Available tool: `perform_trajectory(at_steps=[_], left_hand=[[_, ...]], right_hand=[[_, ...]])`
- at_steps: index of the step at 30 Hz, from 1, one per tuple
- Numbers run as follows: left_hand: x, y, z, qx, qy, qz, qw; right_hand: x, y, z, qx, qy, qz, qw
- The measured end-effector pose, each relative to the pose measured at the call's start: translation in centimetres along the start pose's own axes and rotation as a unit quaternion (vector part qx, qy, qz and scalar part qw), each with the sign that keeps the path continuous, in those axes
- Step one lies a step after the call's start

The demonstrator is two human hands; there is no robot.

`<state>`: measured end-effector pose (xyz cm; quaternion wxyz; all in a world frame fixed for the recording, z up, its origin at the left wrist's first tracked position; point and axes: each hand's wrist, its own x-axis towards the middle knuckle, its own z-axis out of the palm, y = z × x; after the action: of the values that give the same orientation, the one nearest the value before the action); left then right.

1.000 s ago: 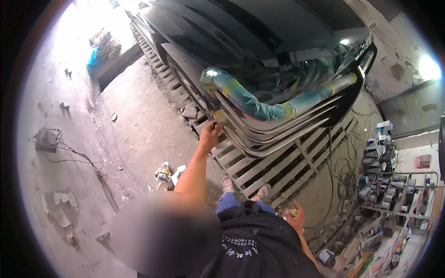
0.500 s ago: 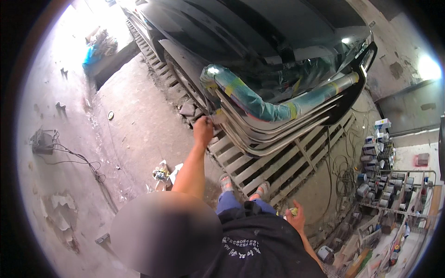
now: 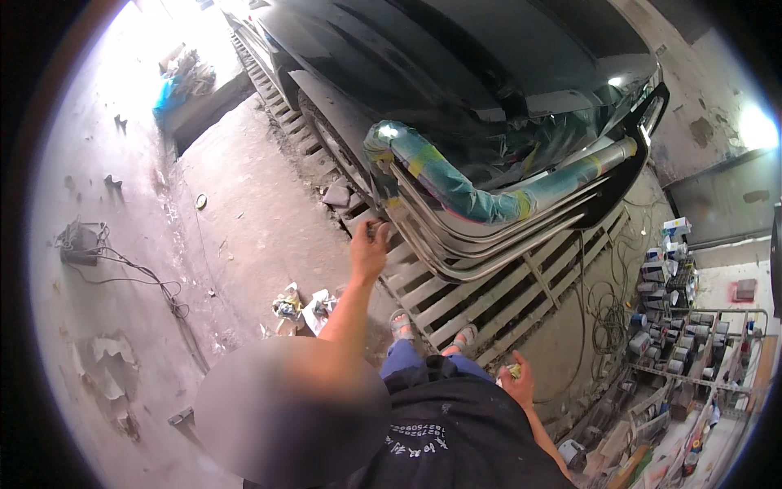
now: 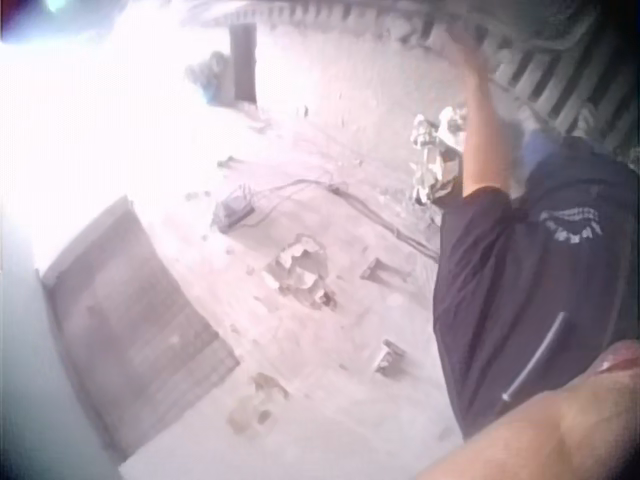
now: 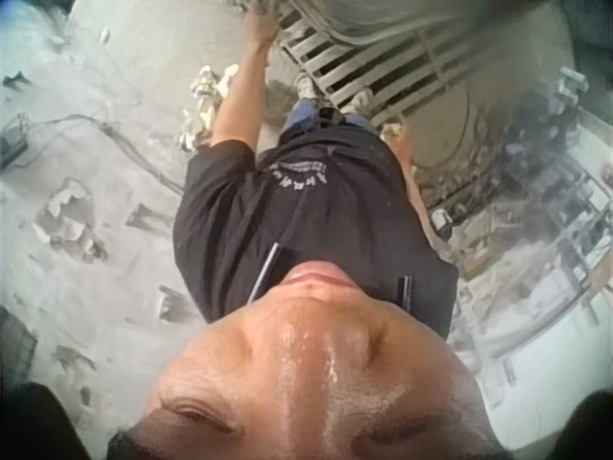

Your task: The person applies yellow masking tape to the front bumper and grille of a dark-colored car. They smooth the tape along the bumper edges and between grille bars, then remove a protective plastic film from the bumper surface.

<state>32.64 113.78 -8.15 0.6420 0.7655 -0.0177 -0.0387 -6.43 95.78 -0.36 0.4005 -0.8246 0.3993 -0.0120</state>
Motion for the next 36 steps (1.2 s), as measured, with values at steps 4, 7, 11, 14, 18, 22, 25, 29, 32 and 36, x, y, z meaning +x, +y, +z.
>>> perform_trajectory(at_steps=[4, 7, 11, 14, 18, 22, 25, 29, 32, 36], left_hand=[[0.8, 3.2, 3.4, 0.013, 0.144, 0.194, 0.970], [0.7, 4.2, 3.4, 0.180, 0.133, 0.234, 0.946], [0.9, 2.9, 2.5, 0.222, 0.055, 0.211, 0.950], [1.1, 2.3, 2.4, 0.253, 0.062, 0.256, 0.931], [0.9, 3.1, 2.5, 0.242, 0.036, 0.301, 0.922], [1.1, 3.2, 2.1, 0.300, 0.020, 0.308, 0.902], [1.7, 4.0, 1.6, 0.363, 0.011, 0.378, 0.852], [2.6, 4.2, 1.2, 0.422, 0.004, 0.417, 0.805], [2.9, 5.0, 1.1, 0.466, -0.033, 0.410, 0.783], [3.7, 4.2, 0.7, 0.533, -0.109, 0.341, 0.767]], right_hand=[[0.5, 0.3, 0.0, -0.014, 0.003, -0.046, 0.999], [0.1, 1.3, -0.1, -0.014, 0.020, -0.058, 0.998], [-0.6, 2.2, -0.1, 0.001, 0.032, -0.021, 0.999], [-0.5, 2.2, -0.3, 0.006, 0.020, -0.004, 1.000], [-0.5, 2.2, -0.6, -0.014, 0.017, -0.023, 1.000], [-0.6, 2.3, -1.1, -0.010, 0.022, -0.031, 0.999], [-0.8, 2.8, -1.4, -0.017, 0.031, -0.023, 0.999], [-0.7, 3.0, -2.1, -0.012, 0.026, 0.000, 1.000], [-0.8, 2.7, -2.7, 0.025, 0.031, 0.014, 0.999], [-1.0, 2.8, -3.3, 0.019, 0.033, 0.028, 0.999]])
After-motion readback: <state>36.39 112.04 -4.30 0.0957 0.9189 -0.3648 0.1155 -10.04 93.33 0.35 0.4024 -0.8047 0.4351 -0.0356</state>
